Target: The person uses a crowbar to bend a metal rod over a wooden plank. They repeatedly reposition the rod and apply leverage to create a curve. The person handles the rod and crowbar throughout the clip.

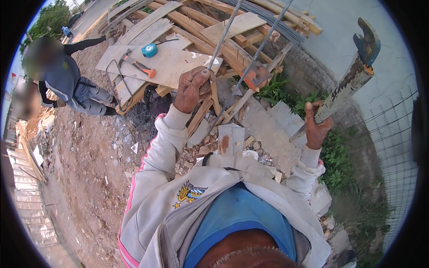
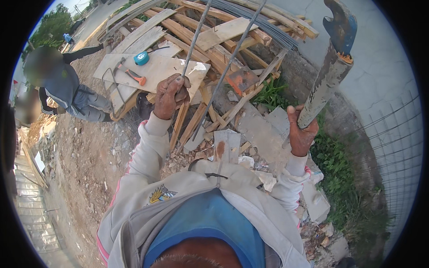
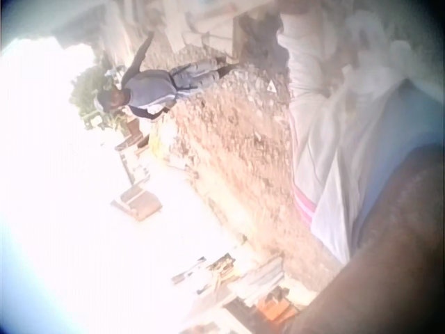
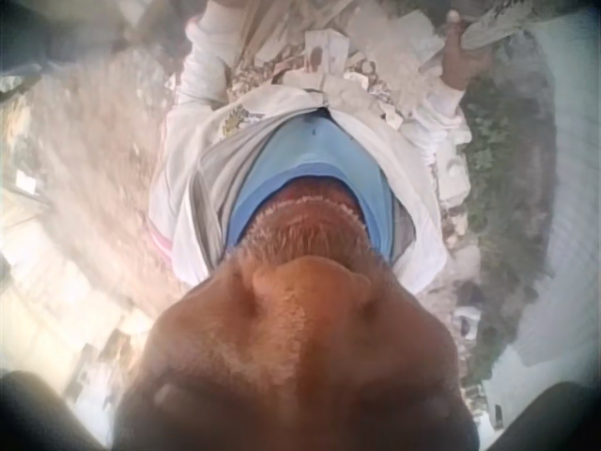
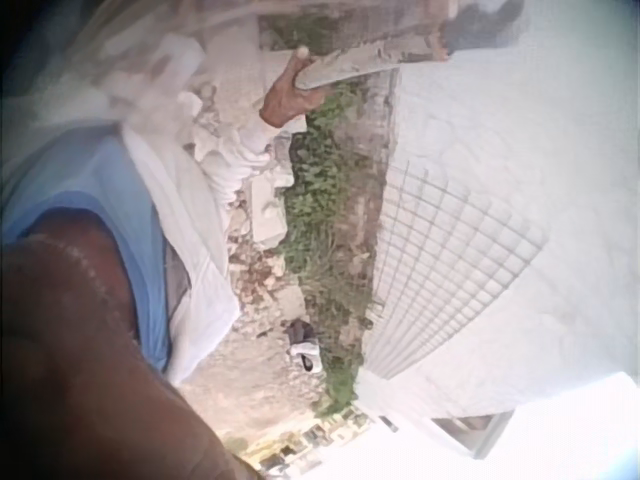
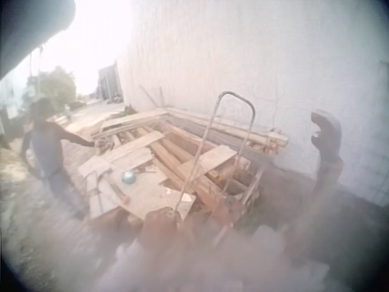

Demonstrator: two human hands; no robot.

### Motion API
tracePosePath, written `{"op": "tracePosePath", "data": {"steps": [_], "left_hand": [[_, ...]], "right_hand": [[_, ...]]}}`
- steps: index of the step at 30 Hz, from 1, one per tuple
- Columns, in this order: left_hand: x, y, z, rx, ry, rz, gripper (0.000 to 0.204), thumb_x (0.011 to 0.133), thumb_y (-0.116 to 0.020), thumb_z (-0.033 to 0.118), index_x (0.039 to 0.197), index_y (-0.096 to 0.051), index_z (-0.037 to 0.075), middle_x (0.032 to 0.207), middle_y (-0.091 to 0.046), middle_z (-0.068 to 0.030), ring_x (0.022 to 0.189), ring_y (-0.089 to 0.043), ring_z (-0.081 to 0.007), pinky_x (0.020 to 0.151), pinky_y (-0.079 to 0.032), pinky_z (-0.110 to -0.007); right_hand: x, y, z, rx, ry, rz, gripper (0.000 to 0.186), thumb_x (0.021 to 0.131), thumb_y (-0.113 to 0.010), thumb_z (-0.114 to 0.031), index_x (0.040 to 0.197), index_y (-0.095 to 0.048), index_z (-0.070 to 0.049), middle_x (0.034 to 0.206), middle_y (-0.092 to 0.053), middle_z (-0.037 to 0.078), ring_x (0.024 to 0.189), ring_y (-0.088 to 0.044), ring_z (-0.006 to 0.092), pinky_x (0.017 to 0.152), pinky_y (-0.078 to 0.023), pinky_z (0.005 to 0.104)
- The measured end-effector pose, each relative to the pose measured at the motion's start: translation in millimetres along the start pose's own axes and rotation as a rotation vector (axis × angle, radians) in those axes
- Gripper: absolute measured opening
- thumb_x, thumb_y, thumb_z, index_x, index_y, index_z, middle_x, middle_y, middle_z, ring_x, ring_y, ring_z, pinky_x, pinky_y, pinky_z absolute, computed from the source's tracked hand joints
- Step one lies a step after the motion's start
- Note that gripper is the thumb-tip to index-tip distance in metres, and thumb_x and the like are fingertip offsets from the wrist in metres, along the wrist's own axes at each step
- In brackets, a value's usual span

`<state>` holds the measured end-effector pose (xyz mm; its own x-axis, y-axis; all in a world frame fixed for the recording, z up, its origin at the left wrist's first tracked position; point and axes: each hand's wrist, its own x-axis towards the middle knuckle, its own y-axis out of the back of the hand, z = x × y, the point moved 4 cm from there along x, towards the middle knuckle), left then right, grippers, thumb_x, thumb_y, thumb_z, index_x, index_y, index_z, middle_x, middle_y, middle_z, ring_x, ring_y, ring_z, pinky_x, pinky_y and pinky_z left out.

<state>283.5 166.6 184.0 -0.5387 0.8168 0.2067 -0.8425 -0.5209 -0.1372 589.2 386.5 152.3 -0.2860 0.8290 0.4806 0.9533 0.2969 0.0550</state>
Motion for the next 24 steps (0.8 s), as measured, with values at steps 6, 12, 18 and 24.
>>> {"op": "tracePosePath", "data": {"steps": [6, 12, 18, 24], "left_hand": [[26.2, -25.9, -8.4, -0.198, -0.094, 0.143, 0.035, 0.105, -0.047, 0.034, 0.091, -0.057, 0.004, 0.053, -0.034, 0.0050, 0.037, -0.030, -0.0063, 0.047, -0.043, -0.026], [28.9, -68.6, -25.2, -0.390, -0.094, 0.247, 0.036, 0.105, -0.046, 0.035, 0.088, -0.055, 0.005, 0.054, -0.035, 0.0031, 0.037, -0.029, -0.0088, 0.046, -0.044, -0.028], [5.4, -112.4, -35.3, -0.341, -0.082, 0.374, 0.028, 0.105, -0.047, 0.033, 0.094, -0.055, 0.009, 0.056, -0.039, 0.0030, 0.041, -0.035, -0.0080, 0.050, -0.045, -0.027], [15.6, -142.6, -58.9, -0.333, -0.206, 0.352, 0.026, 0.104, -0.057, 0.033, 0.096, -0.059, 0.009, 0.065, -0.047, 0.0027, 0.052, -0.046, -0.0075, 0.051, -0.045, -0.024]], "right_hand": [[-15.1, 22.1, 9.3, 0.103, -0.131, -0.015, 0.020, 0.089, -0.080, -0.015, 0.097, -0.065, -0.004, 0.075, -0.060, -0.005, 0.063, -0.050, 0.0044, 0.058, -0.039, 0.0228], [-37.5, -13.3, 25.1, 0.110, -0.211, -0.293, 0.021, 0.091, -0.077, -0.015, 0.102, -0.065, -0.002, 0.078, -0.063, 0.000, 0.067, -0.056, 0.0069, 0.059, -0.045, 0.0246], [-52.6, -35.1, 31.4, 0.139, -0.266, -0.452, 0.025, 0.091, -0.075, -0.014, 0.108, -0.065, 0.000, 0.082, -0.067, 0.004, 0.071, -0.060, 0.0096, 0.058, -0.045, 0.0236], [-39.5, -52.9, 2.2, 0.232, -0.328, -0.625, 0.034, 0.091, -0.074, -0.015, 0.118, -0.064, 0.004, 0.091, -0.072, 0.010, 0.072, -0.063, 0.0105, 0.057, -0.045, 0.0238]]}}
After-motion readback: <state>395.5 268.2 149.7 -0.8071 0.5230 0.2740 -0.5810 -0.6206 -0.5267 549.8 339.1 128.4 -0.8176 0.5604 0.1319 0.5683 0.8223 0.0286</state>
